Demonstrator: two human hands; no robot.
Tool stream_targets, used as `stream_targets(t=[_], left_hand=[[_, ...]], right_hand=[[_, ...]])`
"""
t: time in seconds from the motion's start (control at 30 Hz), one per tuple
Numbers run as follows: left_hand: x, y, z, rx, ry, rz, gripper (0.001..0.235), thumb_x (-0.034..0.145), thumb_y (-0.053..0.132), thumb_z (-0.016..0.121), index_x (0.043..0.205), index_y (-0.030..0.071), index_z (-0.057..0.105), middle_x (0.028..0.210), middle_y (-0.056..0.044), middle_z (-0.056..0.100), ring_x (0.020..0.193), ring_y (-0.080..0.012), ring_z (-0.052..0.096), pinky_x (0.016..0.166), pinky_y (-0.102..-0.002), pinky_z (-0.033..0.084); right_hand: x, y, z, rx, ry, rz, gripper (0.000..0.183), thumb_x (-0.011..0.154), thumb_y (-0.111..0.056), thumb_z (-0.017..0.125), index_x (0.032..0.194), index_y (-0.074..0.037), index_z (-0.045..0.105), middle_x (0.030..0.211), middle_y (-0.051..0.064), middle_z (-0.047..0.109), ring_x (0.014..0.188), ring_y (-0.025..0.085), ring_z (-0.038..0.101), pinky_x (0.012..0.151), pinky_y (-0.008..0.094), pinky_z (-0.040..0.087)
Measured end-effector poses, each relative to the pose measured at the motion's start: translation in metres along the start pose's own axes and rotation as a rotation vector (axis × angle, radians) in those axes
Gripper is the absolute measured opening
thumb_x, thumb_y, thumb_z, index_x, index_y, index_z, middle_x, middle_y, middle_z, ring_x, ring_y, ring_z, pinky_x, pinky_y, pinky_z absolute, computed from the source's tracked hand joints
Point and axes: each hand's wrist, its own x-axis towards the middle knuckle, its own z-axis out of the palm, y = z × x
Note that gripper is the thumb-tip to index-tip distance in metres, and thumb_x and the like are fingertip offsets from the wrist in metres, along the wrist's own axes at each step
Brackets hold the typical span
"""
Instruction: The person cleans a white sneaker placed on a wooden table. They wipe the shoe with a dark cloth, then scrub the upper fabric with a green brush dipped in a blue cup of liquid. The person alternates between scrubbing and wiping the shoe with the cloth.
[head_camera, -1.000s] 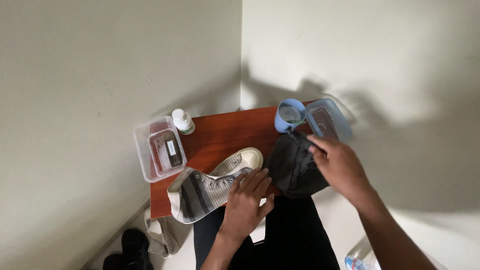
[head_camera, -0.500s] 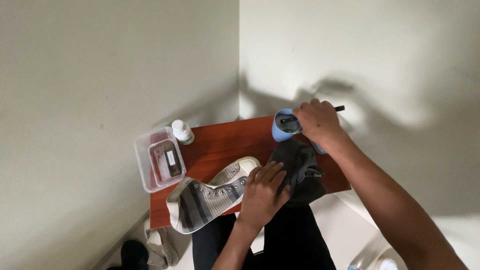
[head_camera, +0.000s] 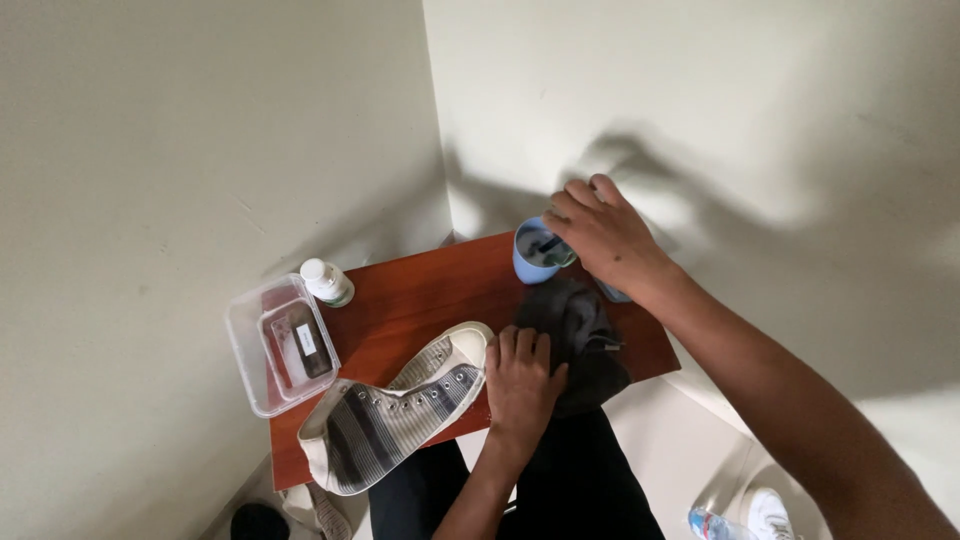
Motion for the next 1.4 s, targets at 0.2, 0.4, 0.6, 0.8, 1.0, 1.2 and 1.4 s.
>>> stream_targets(t=[0.2,0.4,0.6,0.8,1.0,1.2,1.4], left_hand=[[-0.002,-0.01,0.036,0.155,0.139,-0.002,0.006,0.079,0.019,0.068,0.084,0.017,0.066,0.086,-0.002,0.062,0.092,-0.0236,0.063,0.081,-0.039,0.046],[-0.011,0.012,-0.036,-0.393,0.049,-0.131,0.021,0.087,0.005,0.067,0.107,0.003,0.066,0.108,-0.013,0.069,0.087,-0.0312,0.066,0.08,-0.041,0.053],[-0.022,0.021,-0.086,-0.682,0.004,-0.223,0.018,0.087,0.003,0.066,0.105,0.001,0.065,0.108,-0.012,0.071,0.083,-0.029,0.071,0.071,-0.037,0.057],[-0.051,-0.027,-0.103,-0.355,0.209,-0.412,0.026,0.082,0.001,0.07,0.106,0.0,0.059,0.102,-0.013,0.065,0.085,-0.023,0.067,0.076,-0.036,0.057],[-0.035,-0.055,-0.118,-0.135,0.184,-0.206,0.043,0.089,0.015,0.064,0.127,-0.004,0.059,0.142,-0.024,0.052,0.141,-0.0421,0.045,0.116,-0.055,0.035],[-0.045,-0.1,-0.064,0.273,-0.259,0.012,0.131,0.053,0.079,0.084,0.15,0.002,0.044,0.16,-0.019,0.041,0.151,-0.0295,0.032,0.121,-0.048,0.022],[-0.044,-0.098,-0.054,0.391,-0.303,-0.035,0.123,0.052,0.068,0.088,0.149,0.006,0.045,0.16,-0.019,0.04,0.148,-0.0291,0.035,0.117,-0.045,0.028]], right_hand=[[-0.084,-0.019,-0.017,0.316,0.219,0.517,0.028,0.099,-0.019,0.069,0.126,-0.011,0.067,0.123,0.006,0.055,0.117,0.026,0.045,0.096,0.044,0.035],[-0.142,-0.113,0.024,0.741,-0.072,0.716,0.086,0.071,-0.006,0.077,0.148,-0.002,0.039,0.137,0.023,0.051,0.118,0.042,0.057,0.096,0.052,0.047],[-0.135,-0.164,0.023,0.963,0.151,0.739,0.051,0.073,0.002,0.059,0.123,-0.001,0.06,0.124,0.013,0.062,0.105,0.03,0.065,0.09,0.037,0.05],[-0.069,-0.192,0.009,1.101,0.206,0.476,0.082,0.062,0.009,0.072,0.139,-0.011,0.052,0.138,0.017,0.049,0.122,0.038,0.057,0.097,0.048,0.052],[-0.027,-0.196,0.038,0.698,0.21,0.237,0.1,0.069,-0.054,0.085,0.149,-0.009,0.046,0.161,0.018,0.035,0.152,0.046,0.016,0.12,0.068,0.016],[-0.024,-0.184,0.048,0.852,0.177,0.118,0.084,0.063,-0.036,0.093,0.128,0.001,0.058,0.133,0.016,0.058,0.121,0.037,0.055,0.111,0.052,0.04],[-0.033,-0.172,0.07,0.959,0.086,-0.006,0.116,0.044,-0.041,0.104,0.138,0.0,0.05,0.144,0.017,0.049,0.132,0.039,0.047,0.113,0.052,0.038]])
